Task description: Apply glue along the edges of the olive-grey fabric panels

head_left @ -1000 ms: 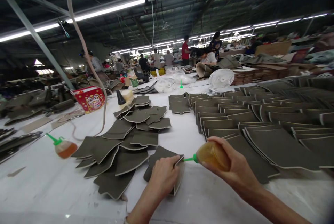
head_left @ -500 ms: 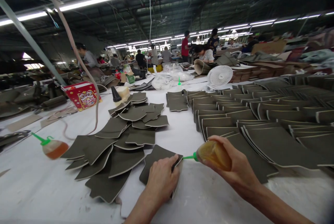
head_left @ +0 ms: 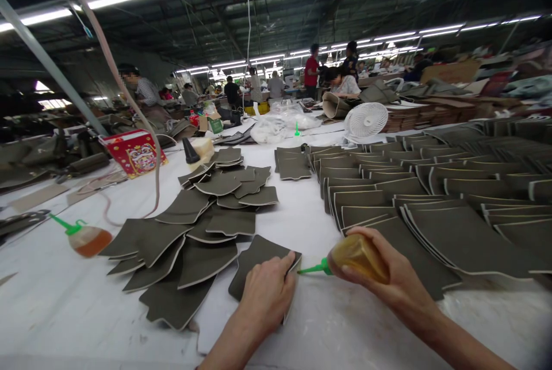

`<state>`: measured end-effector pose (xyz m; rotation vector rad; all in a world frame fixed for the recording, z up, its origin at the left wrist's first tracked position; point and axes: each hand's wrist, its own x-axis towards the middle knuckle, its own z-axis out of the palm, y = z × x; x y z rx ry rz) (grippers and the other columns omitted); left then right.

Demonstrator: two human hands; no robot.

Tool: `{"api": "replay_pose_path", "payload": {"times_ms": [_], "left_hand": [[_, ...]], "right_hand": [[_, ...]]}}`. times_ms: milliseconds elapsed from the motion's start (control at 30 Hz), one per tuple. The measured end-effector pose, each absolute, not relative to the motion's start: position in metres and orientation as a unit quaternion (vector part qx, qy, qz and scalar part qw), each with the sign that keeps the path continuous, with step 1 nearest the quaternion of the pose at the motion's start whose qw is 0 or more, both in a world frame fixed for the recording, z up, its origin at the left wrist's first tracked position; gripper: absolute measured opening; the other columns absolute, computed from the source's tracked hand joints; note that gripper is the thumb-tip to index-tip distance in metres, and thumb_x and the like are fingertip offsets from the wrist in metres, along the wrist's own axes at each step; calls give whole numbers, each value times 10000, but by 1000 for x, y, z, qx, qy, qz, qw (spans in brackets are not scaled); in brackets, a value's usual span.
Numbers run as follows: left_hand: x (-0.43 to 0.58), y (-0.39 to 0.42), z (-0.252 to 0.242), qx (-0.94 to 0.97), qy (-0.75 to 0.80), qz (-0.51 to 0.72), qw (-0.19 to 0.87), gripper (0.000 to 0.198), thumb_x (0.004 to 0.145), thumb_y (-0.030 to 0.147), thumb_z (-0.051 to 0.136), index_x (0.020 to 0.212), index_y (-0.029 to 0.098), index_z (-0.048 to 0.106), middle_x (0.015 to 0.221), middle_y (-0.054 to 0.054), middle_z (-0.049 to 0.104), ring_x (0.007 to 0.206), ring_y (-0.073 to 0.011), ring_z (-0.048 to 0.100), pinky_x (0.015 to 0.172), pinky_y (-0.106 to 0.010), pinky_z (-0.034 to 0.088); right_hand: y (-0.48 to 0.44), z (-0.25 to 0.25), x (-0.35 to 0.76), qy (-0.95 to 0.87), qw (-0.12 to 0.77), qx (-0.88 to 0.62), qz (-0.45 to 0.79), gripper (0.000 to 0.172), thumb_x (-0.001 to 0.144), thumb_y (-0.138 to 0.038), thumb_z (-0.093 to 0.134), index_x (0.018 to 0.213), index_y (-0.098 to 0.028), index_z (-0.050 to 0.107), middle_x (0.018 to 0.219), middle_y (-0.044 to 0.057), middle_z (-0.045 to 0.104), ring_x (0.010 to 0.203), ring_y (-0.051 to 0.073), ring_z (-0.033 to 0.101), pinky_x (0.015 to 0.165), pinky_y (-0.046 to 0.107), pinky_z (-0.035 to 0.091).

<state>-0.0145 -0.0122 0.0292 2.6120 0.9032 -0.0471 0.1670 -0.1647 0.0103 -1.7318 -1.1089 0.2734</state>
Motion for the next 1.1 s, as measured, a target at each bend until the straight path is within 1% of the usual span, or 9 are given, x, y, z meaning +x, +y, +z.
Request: {"api": "replay_pose_path", "payload": {"times_ms": [200, 367, 500, 567, 667, 733, 867, 1000, 1100], "left_hand": [[-16, -13, 28, 930, 319, -13, 180, 506, 907, 224, 344, 1366, 327, 530, 1080, -39, 717, 1024, -303, 675, 863, -413, 511], [-16, -11, 27, 930, 308, -14, 202, 519, 898, 213, 336, 1368, 311, 532, 1171, -40, 700, 1088, -280, 652, 919, -404, 498], [-17, -10, 27, 934, 293, -20, 206, 533, 902, 218, 316, 1397, 283, 503, 1144, -65, 701, 1075, -287, 657, 912, -421, 504], [-18, -10, 26, 934, 295, -20, 199, 537, 902, 221, 312, 1402, 282, 497, 1115, -68, 704, 1055, -296, 663, 893, -433, 510], [-19, -11, 27, 935, 296, -19, 196, 537, 903, 220, 305, 1401, 283, 498, 1100, -64, 704, 1036, -296, 668, 875, -428, 513], [-19, -12, 27, 935, 296, -18, 194, 538, 907, 218, 301, 1407, 274, 491, 1101, -65, 703, 1038, -292, 667, 876, -420, 511], [-20, -13, 28, 935, 298, -20, 192, 527, 924, 226, 294, 1417, 257, 480, 1138, -69, 693, 1066, -288, 658, 895, -409, 502], [-22, -15, 28, 932, 308, -25, 189, 523, 936, 234, 294, 1431, 249, 463, 1166, -75, 683, 1080, -289, 653, 906, -404, 499], [-23, -16, 28, 933, 307, -21, 184, 522, 943, 238, 284, 1436, 247, 454, 1151, -78, 685, 1070, -296, 656, 900, -415, 502]], "right_hand": [[-162, 7, 168, -427, 538, -718, 112, 535, 807, -562, 696, 1189, -256, 479, 1092, 33, 593, 950, 229, 611, 836, 331, 483], [-167, 2, 168, -430, 539, -701, 183, 545, 809, -567, 682, 1190, -244, 462, 1031, 22, 594, 871, 213, 616, 788, 314, 484], [-167, 1, 170, -404, 564, -700, 169, 565, 783, -565, 714, 1182, -252, 466, 1056, 20, 597, 922, 220, 609, 824, 315, 468], [-167, 1, 168, -403, 558, -704, 172, 571, 776, -573, 716, 1176, -250, 466, 1043, 18, 595, 907, 218, 605, 812, 316, 463], [-170, 2, 162, -420, 540, -691, 234, 565, 795, -579, 689, 1184, -250, 447, 978, 4, 588, 838, 204, 599, 759, 306, 465], [-173, 3, 159, -416, 543, -682, 259, 565, 803, -576, 682, 1194, -252, 433, 963, -1, 586, 834, 201, 597, 751, 300, 464], [-177, 5, 155, -396, 556, -696, 223, 580, 781, -582, 697, 1176, -245, 440, 981, 9, 584, 858, 208, 590, 771, 303, 457], [-180, 7, 149, -403, 540, -684, 280, 569, 787, -583, 686, 1179, -247, 446, 968, 3, 583, 839, 201, 586, 751, 292, 464], [-180, 5, 149, -380, 561, -684, 270, 567, 786, -577, 693, 1175, -249, 444, 980, 3, 584, 852, 201, 590, 762, 289, 464]]}}
